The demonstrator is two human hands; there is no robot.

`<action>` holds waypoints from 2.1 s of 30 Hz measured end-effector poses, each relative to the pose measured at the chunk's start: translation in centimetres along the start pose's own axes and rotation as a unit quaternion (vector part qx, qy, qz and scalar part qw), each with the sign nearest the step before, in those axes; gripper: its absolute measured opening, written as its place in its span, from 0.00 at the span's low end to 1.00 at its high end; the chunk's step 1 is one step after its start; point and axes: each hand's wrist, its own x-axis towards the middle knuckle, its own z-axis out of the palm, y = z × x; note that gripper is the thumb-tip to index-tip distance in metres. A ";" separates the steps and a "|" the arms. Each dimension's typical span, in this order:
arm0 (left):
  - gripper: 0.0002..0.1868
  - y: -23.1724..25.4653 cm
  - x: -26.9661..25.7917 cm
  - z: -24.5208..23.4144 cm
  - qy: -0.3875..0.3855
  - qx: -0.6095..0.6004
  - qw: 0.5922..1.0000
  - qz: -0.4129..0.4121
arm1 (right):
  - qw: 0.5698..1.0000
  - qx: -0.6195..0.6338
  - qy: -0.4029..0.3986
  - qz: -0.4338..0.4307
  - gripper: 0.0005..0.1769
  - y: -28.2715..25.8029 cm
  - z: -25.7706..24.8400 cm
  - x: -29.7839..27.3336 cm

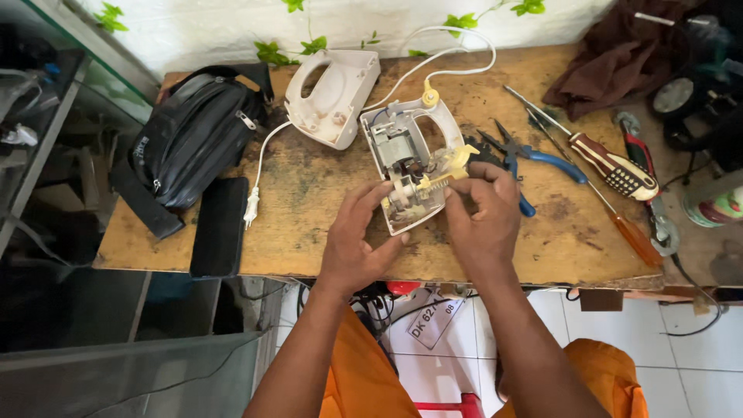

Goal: The person disassembles a white electric hand mixer by removing the top casing. They then manipulate the internal gears and spring mechanism with their hands, testing the movement of the components on a wooden workbench.

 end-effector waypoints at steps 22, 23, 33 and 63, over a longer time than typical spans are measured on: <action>0.36 0.0 0.0 -0.2 0.004 0.015 1.000 0.003 | 0.988 0.053 0.000 0.144 0.14 0.9 0.3 1.0; 0.36 0.0 -0.1 -0.2 0.001 0.014 1.000 0.002 | 0.990 0.043 0.002 0.131 0.14 1.1 0.3 1.0; 0.34 0.4 0.0 -0.1 0.009 0.007 1.000 -0.001 | 0.997 0.004 0.016 0.082 0.15 1.6 0.6 0.4; 0.35 1.6 1.7 4.1 0.070 0.118 0.960 -0.243 | 0.929 0.203 -0.115 0.288 0.11 1.7 -1.1 -0.7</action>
